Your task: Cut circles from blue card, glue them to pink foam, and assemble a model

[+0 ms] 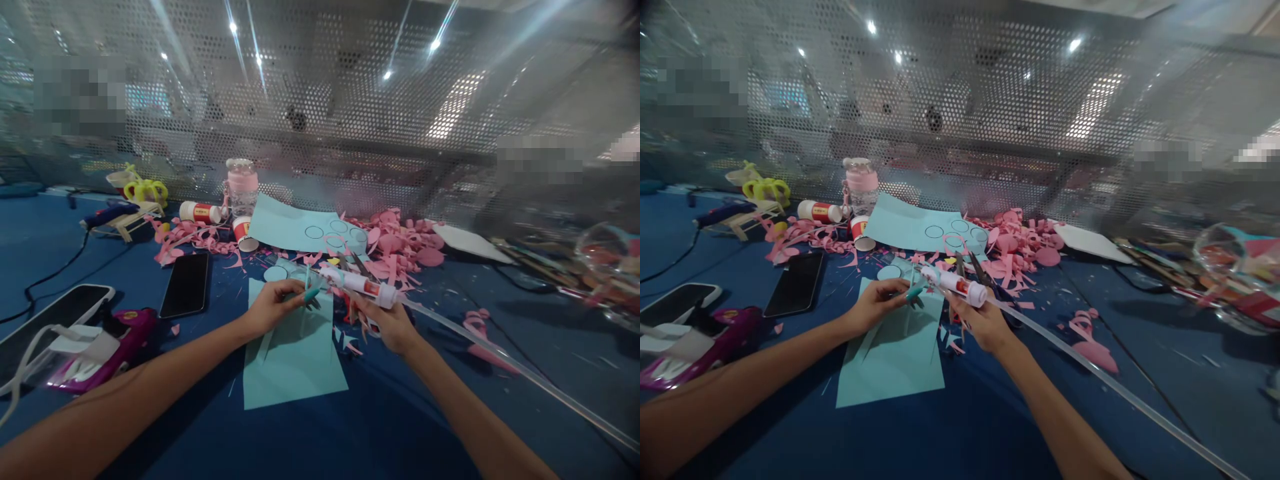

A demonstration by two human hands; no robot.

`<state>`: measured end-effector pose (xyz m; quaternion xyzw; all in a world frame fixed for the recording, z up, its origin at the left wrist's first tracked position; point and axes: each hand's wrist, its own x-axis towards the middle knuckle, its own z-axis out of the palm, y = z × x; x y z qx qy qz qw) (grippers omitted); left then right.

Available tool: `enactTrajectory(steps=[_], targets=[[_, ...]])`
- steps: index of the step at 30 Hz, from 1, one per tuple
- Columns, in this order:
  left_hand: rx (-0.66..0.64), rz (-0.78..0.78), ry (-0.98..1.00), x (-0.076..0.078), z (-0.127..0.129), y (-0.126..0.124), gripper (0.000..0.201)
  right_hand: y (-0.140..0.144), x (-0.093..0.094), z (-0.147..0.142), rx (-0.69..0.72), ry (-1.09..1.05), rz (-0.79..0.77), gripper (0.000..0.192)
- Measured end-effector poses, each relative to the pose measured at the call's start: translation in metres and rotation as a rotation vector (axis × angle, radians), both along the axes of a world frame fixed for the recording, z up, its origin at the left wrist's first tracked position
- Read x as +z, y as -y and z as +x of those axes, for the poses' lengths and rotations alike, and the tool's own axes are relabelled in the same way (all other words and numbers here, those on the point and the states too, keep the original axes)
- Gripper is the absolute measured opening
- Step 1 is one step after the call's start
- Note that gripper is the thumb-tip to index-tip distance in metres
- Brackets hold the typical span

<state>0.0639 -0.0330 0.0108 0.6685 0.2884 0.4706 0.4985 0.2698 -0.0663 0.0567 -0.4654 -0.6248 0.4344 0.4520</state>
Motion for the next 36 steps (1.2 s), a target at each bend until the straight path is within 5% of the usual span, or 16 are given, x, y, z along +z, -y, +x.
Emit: enactTrajectory(steps=[25, 36], targets=[[-0.028, 0.083, -0.021, -0.002, -0.002, -0.001, 0.022, -0.003, -0.005, 0.006, 0.046, -0.011, 0.023, 0.046], [-0.060, 0.004, 0.030, 0.001, -0.001, 0.001, 0.023, -0.004, -0.011, 0.014, 0.099, -0.030, -0.110, 0.052]])
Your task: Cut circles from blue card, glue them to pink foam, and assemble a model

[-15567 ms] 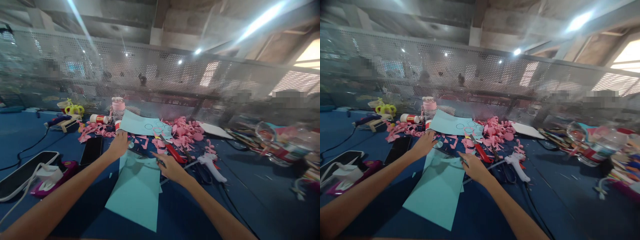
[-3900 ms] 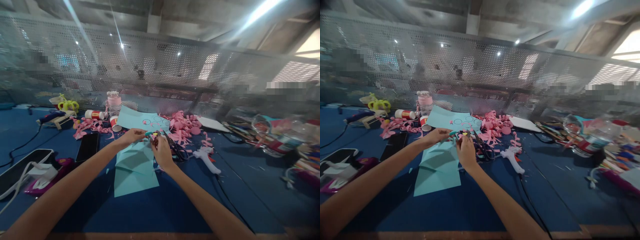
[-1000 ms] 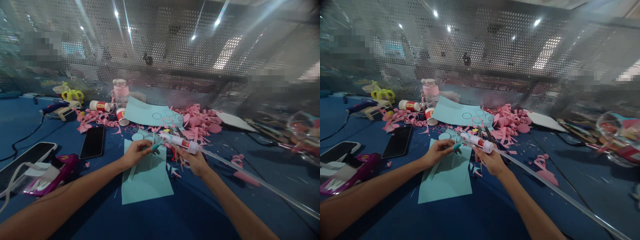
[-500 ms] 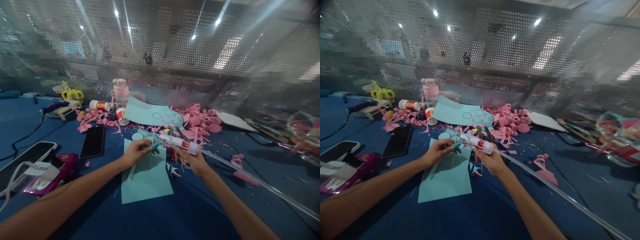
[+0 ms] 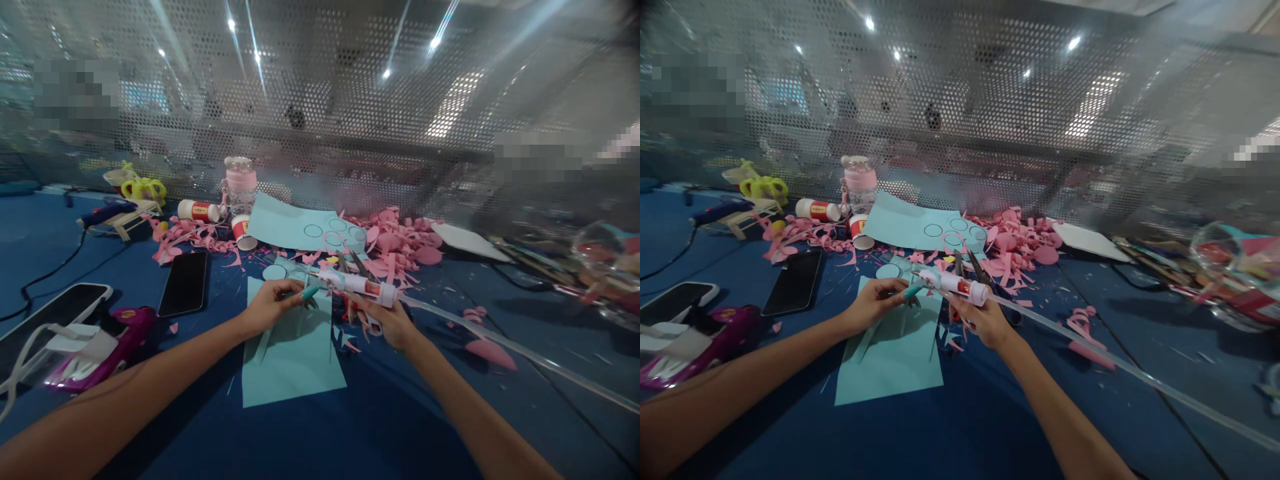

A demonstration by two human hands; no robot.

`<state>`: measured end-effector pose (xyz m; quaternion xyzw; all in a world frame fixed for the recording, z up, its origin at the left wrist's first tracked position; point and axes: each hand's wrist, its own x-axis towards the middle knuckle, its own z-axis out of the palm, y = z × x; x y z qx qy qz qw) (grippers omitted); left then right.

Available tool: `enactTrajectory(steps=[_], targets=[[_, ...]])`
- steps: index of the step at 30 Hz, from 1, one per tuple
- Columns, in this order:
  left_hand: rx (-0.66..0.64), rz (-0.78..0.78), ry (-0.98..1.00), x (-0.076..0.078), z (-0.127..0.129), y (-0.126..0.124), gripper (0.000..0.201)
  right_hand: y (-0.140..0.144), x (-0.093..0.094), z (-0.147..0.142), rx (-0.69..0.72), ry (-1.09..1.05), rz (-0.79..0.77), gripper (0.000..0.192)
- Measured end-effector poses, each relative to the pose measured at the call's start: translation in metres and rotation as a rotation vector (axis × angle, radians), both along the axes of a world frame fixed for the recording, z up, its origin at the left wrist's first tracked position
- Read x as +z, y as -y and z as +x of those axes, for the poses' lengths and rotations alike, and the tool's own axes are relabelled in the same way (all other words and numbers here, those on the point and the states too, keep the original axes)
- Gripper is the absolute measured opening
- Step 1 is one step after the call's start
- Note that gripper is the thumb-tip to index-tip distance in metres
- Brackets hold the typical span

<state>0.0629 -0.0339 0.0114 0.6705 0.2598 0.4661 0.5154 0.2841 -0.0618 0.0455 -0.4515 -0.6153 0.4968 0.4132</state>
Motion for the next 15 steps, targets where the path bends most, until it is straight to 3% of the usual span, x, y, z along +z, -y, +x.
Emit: enactTrajectory(steps=[6, 15], targets=[[-0.019, -0.043, 0.032, -0.0001, 0.0003, 0.0010, 0.023, -0.0042, -0.0069, 0.0028, -0.058, -0.012, 0.026, 0.052], [-0.005, -0.053, 0.018, 0.0026, 0.0016, 0.0023, 0.026, -0.0009, 0.0021, 0.0017, 0.016, -0.038, -0.016, 0.050]])
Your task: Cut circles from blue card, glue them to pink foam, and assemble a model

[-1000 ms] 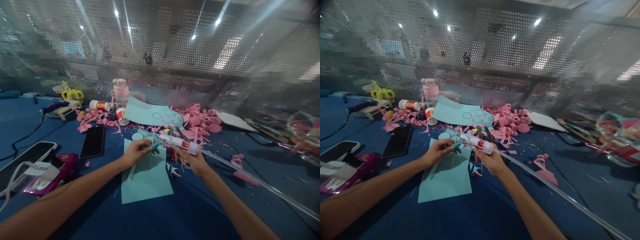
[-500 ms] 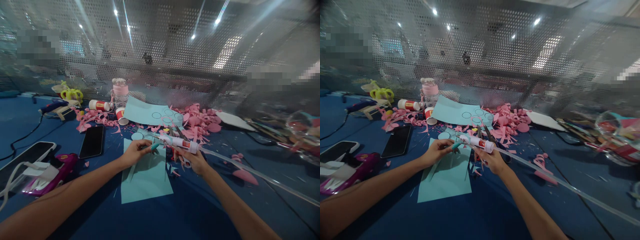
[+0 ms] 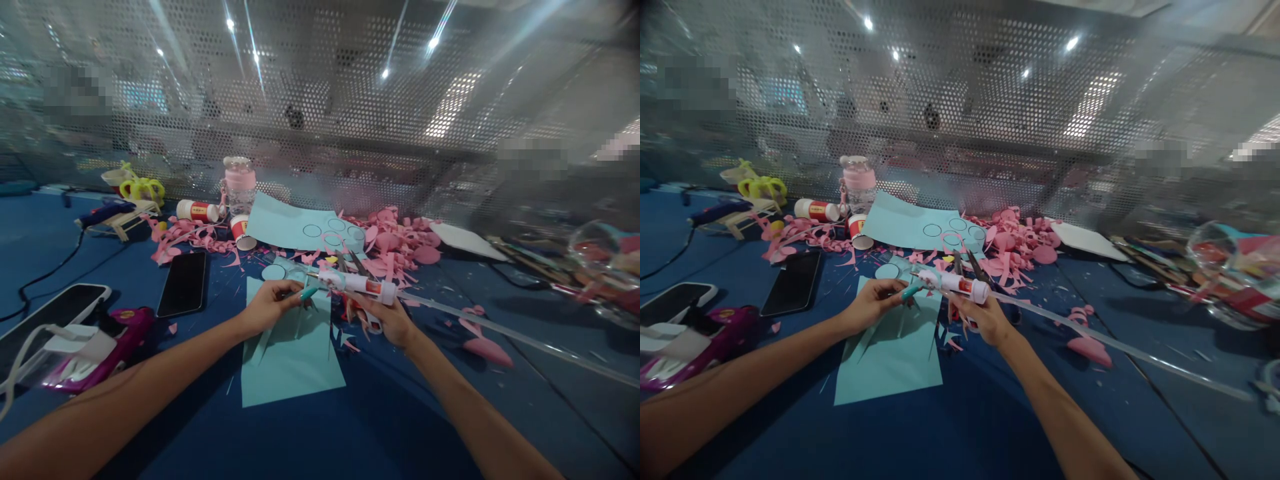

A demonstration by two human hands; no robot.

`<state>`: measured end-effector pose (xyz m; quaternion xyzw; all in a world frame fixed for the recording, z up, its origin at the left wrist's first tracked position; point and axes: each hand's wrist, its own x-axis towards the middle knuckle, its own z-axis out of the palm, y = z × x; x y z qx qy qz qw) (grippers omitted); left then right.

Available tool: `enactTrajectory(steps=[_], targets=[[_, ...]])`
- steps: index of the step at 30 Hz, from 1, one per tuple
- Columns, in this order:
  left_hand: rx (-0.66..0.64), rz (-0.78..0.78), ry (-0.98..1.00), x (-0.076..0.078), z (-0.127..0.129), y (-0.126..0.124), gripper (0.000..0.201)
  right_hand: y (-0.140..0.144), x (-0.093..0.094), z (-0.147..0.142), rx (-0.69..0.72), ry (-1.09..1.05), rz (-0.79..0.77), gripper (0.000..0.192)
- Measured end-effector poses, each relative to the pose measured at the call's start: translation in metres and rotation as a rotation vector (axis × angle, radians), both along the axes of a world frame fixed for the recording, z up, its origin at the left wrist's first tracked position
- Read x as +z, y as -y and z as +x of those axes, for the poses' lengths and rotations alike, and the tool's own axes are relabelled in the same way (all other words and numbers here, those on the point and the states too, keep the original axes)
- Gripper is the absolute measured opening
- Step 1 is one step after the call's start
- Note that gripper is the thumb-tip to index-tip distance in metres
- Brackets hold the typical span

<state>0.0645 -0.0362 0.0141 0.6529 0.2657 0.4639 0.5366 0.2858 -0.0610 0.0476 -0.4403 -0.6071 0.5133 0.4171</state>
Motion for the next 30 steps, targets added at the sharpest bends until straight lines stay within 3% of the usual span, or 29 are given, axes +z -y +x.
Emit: enactTrajectory(steps=[7, 14, 21, 30], targets=[[-0.005, -0.002, 0.002, -0.0020, -0.0005, -0.0007, 0.025, -0.0021, -0.0005, -0.0019, -0.075, 0.001, 0.029, 0.046], [0.000, -0.019, 0.013, -0.0031, 0.0003, -0.0013, 0.026, -0.0013, -0.0004, 0.0020, 0.051, 0.014, -0.022, 0.041], [-0.025, -0.017, 0.041, -0.0035, -0.0007, -0.0013, 0.024, -0.0028, -0.0001, 0.0001, -0.030, -0.035, 0.033, 0.043], [0.016, -0.071, 0.051, -0.0027, 0.0006, -0.0004, 0.026, -0.0027, -0.0023, 0.0029, -0.009, -0.033, -0.047, 0.040]])
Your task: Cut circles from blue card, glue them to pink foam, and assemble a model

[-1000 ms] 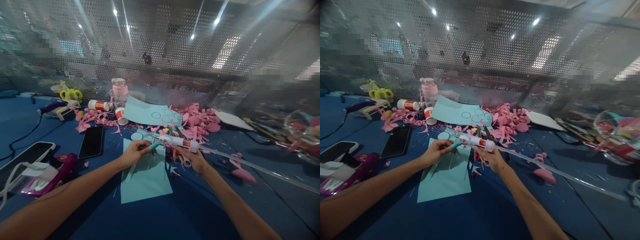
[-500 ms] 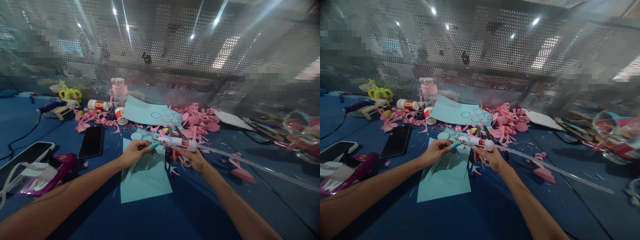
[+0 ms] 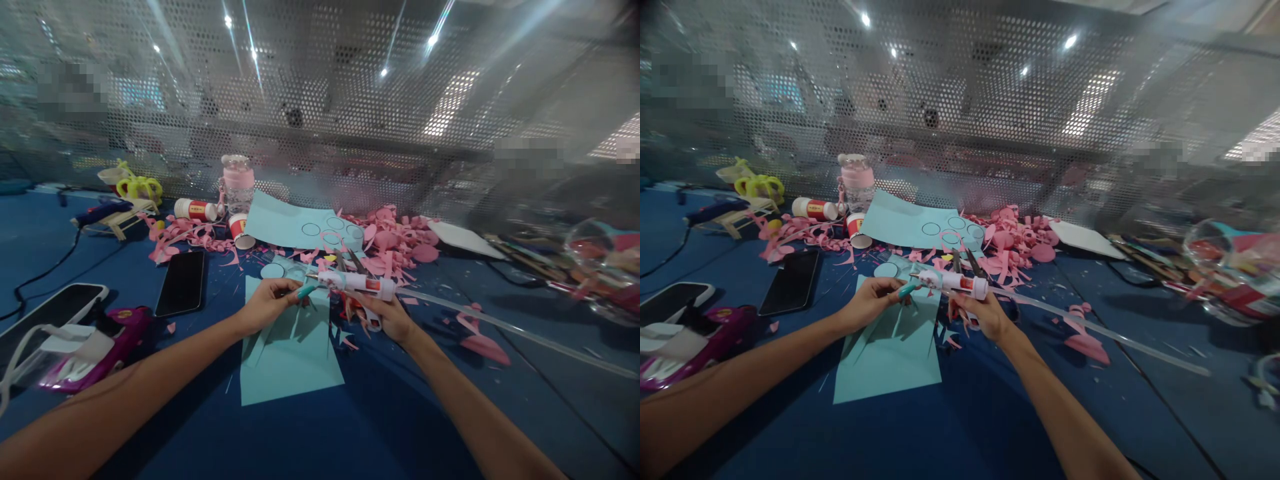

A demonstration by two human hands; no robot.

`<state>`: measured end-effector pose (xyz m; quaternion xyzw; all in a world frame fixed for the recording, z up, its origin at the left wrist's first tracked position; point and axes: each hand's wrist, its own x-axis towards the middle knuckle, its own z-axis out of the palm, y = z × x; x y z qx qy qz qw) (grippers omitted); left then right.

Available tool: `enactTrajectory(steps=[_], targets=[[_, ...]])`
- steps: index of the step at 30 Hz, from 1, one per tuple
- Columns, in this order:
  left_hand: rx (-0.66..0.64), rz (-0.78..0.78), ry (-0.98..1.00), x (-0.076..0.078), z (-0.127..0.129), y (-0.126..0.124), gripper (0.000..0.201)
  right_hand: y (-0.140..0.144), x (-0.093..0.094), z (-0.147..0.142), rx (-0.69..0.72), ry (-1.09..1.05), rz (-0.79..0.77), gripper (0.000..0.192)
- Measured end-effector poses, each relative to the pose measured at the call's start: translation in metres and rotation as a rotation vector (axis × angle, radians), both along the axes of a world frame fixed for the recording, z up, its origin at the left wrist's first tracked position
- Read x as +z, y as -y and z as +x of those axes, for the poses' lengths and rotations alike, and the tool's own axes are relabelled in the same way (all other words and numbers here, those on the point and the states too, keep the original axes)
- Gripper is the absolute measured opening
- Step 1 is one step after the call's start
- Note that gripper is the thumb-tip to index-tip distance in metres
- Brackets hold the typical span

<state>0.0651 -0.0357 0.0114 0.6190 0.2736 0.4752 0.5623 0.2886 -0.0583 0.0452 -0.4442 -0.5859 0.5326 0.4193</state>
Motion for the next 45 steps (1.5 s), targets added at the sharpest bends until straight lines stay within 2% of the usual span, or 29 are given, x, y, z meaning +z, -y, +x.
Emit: enactTrajectory(steps=[6, 14, 17, 20, 21, 23, 25, 27, 31, 33, 35, 37, 38, 40, 43, 44, 45], targets=[[-0.043, 0.020, -0.013, -0.002, -0.002, -0.001, 0.026, -0.003, -0.002, 0.001, 0.009, -0.049, 0.055, 0.040], [-0.033, 0.008, -0.001, -0.002, -0.001, 0.000, 0.028, -0.003, -0.006, 0.003, 0.000, -0.029, -0.038, 0.040], [-0.020, 0.004, -0.010, -0.001, -0.001, -0.001, 0.028, -0.003, -0.001, 0.014, -0.050, 0.047, 0.075, 0.042], [-0.002, 0.016, -0.013, -0.001, -0.001, -0.002, 0.028, -0.005, 0.015, 0.039, -0.228, 0.376, 0.429, 0.031], [0.004, 0.029, -0.015, -0.002, -0.001, -0.002, 0.028, -0.006, 0.020, 0.049, -0.262, 0.567, 0.558, 0.026], [0.022, 0.059, -0.021, -0.002, -0.001, -0.003, 0.027, -0.009, 0.029, 0.069, -0.328, 0.990, 0.688, 0.020], [0.042, 0.077, -0.034, -0.002, -0.001, -0.003, 0.026, -0.014, 0.031, 0.083, -0.399, 1.301, 0.671, 0.022], [0.055, 0.079, -0.039, -0.002, -0.001, -0.004, 0.026, -0.018, 0.026, 0.090, -0.424, 1.496, 0.602, 0.026], [0.053, 0.084, -0.029, -0.002, -0.001, -0.004, 0.024, -0.023, 0.010, 0.088, -0.331, 1.623, 0.485, 0.023], [0.046, 0.087, -0.021, -0.001, -0.001, -0.004, 0.023, -0.023, 0.009, 0.083, -0.278, 1.633, 0.455, 0.021], [0.044, 0.076, -0.008, 0.000, 0.000, -0.003, 0.024, -0.020, 0.015, 0.076, -0.329, 1.631, 0.465, 0.022], [0.048, 0.053, 0.003, 0.002, 0.001, -0.002, 0.025, -0.014, 0.023, 0.064, -0.425, 1.537, 0.528, 0.022], [0.053, 0.045, 0.010, 0.004, 0.001, -0.002, 0.025, -0.011, 0.026, 0.054, -0.422, 1.426, 0.574, 0.021], [0.061, 0.042, 0.026, 0.006, 0.002, -0.002, 0.026, -0.003, 0.028, 0.030, -0.243, 1.087, 0.574, 0.019], [0.094, 0.044, 0.047, 0.008, 0.005, -0.001, 0.025, 0.004, 0.014, -0.014, 0.157, 0.590, 0.218, 0.033], [0.108, 0.045, 0.048, 0.007, 0.006, 0.000, 0.025, 0.005, 0.008, -0.028, 0.220, 0.470, 0.118, 0.038], [0.122, 0.046, 0.048, 0.007, 0.007, 0.001, 0.024, 0.006, 0.001, -0.039, 0.222, 0.373, 0.052, 0.043]])
